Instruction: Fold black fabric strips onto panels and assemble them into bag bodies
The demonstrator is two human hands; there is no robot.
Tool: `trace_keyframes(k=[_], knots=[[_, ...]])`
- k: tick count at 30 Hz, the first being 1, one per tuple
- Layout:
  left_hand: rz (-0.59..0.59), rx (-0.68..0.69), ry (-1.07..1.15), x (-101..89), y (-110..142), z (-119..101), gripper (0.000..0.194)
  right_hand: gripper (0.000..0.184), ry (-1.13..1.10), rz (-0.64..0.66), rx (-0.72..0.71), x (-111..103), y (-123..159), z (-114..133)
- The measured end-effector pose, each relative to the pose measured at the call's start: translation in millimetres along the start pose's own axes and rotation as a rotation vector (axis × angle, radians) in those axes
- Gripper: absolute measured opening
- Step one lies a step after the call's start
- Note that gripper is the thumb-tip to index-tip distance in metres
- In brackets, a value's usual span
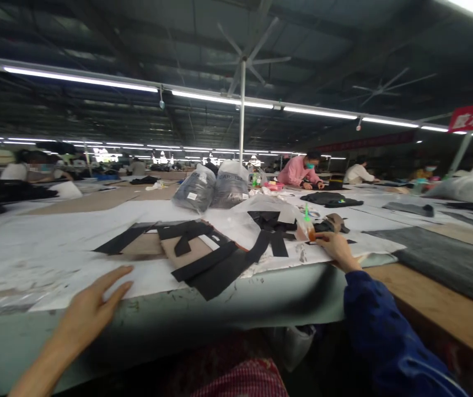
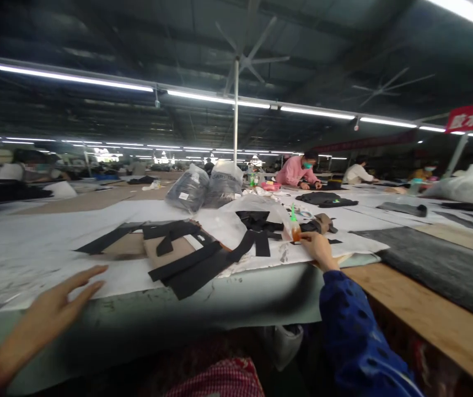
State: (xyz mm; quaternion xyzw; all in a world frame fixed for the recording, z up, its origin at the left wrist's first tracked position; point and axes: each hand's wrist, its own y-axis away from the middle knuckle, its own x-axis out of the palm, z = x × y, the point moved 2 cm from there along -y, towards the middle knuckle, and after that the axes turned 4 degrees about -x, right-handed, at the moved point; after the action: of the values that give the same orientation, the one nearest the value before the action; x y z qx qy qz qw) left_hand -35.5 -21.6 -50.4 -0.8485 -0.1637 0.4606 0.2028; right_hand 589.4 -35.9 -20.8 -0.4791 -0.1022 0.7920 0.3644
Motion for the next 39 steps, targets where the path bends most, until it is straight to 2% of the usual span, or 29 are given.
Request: trace_keyframes(k=[1,4,6,8,10,13,16,19,23,26,29,33,36,38,39], knots=[[0.025,0.028,0.024,3.4,3,-9,0.044,0.024,0.001,-0.051,-0.012,0,1,2],[0.167,0.264,0.054,28.3,3,-52,0.051,0.025,-0.117,-0.151,-0.116,8,11,23],[0.221,0.349,0.019,44.3,1,-76,0.054,0.025,-0.268,-0.077,-0.204,20,24,50],[0.262,0.412,-0.021,54.0,1,-91,0.055,0.029,-0.396,0.103,-0.313,33,42,85],[0.297,0.438,-0.055,57.8,2,-97,0.051,0.034,-0.451,0.295,-0.464,43,66,123],[0.357,0.446,-0.071,59.0,1,-95,0.05,0.033,-0.387,0.447,-0.811,52,108,176],[0.396,0.457,-0.051,60.0,-3,-90,0.052,0.049,-0.279,0.489,-1.055,64,149,214],[0.405,0.47,-0.025,60.9,-7,-88,0.048,0.049,-0.192,0.466,-1.112,84,177,237],[0.389,0.5,0.032,54.5,-7,-90,0.039,0.038,-0.188,0.405,-1.066,103,191,246],[0.36,0.455,0.033,43.5,-6,-92,0.04,0.041,-0.271,0.396,-1.081,103,195,240],[0.304,0.379,0.016,30.7,-7,-90,0.047,0.045,-0.351,0.431,-1.165,92,199,230],[0.224,0.325,0.026,16.1,-12,-79,0.041,0.044,-0.412,0.508,-1.297,66,205,214],[0.206,0.329,0.083,9.8,-21,-68,0.032,0.044,-0.459,0.56,-1.335,45,207,199],[0.191,0.254,0.153,8.3,-31,-58,0.028,0.041,-0.47,0.598,-1.329,36,208,186],[0.171,0.165,0.218,8.3,-37,-52,0.028,0.041,-0.463,0.615,-1.321,33,208,180]])
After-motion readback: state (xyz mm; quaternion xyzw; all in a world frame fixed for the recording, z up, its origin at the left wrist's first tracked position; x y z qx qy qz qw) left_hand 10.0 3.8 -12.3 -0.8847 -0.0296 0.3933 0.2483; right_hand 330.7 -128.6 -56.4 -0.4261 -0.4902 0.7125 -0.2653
